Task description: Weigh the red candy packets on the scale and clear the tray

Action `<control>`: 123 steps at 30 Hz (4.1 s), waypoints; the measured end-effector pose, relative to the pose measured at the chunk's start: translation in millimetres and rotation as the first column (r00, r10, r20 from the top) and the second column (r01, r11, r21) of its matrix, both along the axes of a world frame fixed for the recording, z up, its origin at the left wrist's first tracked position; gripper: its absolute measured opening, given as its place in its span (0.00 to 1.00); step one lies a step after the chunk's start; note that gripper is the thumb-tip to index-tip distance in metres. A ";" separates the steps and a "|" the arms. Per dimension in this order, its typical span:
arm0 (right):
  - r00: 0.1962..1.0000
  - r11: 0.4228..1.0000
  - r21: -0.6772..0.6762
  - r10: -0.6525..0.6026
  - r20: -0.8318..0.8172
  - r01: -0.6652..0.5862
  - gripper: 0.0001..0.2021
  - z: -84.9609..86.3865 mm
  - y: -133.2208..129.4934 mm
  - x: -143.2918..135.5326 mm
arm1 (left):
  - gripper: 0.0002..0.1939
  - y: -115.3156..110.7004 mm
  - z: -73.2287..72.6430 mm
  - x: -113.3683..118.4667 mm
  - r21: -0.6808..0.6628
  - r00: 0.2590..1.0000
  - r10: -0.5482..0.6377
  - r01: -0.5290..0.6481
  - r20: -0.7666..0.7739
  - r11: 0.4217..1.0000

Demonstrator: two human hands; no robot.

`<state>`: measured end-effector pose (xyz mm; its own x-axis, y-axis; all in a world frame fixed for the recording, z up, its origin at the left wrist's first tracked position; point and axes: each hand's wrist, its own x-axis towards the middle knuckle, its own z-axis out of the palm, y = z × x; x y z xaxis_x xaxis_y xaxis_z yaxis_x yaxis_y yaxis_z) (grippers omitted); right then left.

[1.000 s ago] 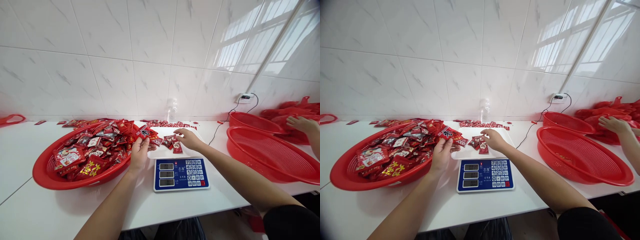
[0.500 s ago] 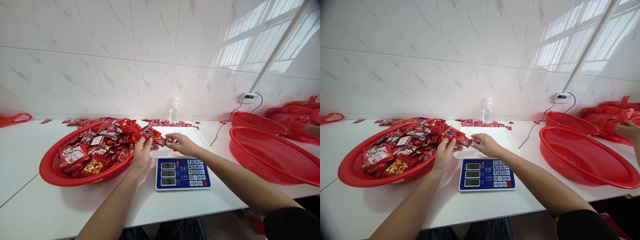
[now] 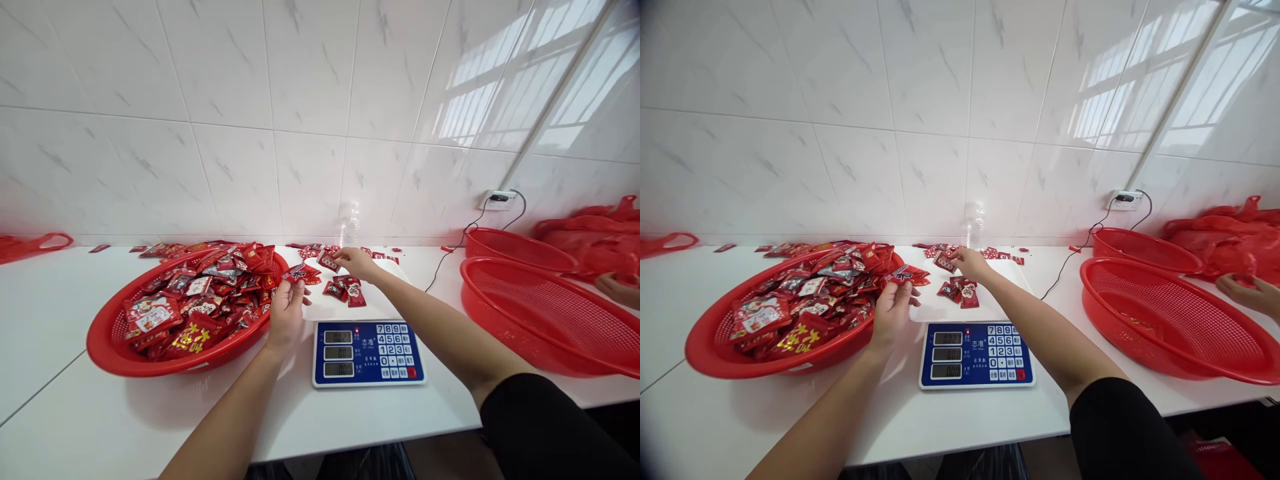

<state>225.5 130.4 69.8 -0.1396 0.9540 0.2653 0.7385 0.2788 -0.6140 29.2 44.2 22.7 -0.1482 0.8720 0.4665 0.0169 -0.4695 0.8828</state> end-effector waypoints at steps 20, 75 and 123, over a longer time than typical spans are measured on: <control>0.775 0.796 -0.206 0.437 -0.456 -0.570 0.08 20.4 -59.1 -16.6 | 0.15 -2.3 -1.7 8.5 0.042 0.993 -0.114 0.113 0.032 0.993; 0.890 0.912 0.123 0.340 0.305 -0.391 0.11 -8.3 -46.9 9.6 | 0.18 2.9 -12.3 1.5 0.150 0.661 0.065 0.072 -0.747 0.986; 0.897 0.881 0.242 0.335 0.289 -0.407 0.11 -32.5 -56.9 13.1 | 0.21 8.7 -11.5 2.4 0.177 0.734 0.061 0.081 -0.676 0.981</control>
<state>238.6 73.6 37.2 -0.5595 0.7049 0.4360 0.6555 0.6982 -0.2877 31.6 52.8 11.2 0.2764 0.7598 0.5885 0.5690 -0.6229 0.5369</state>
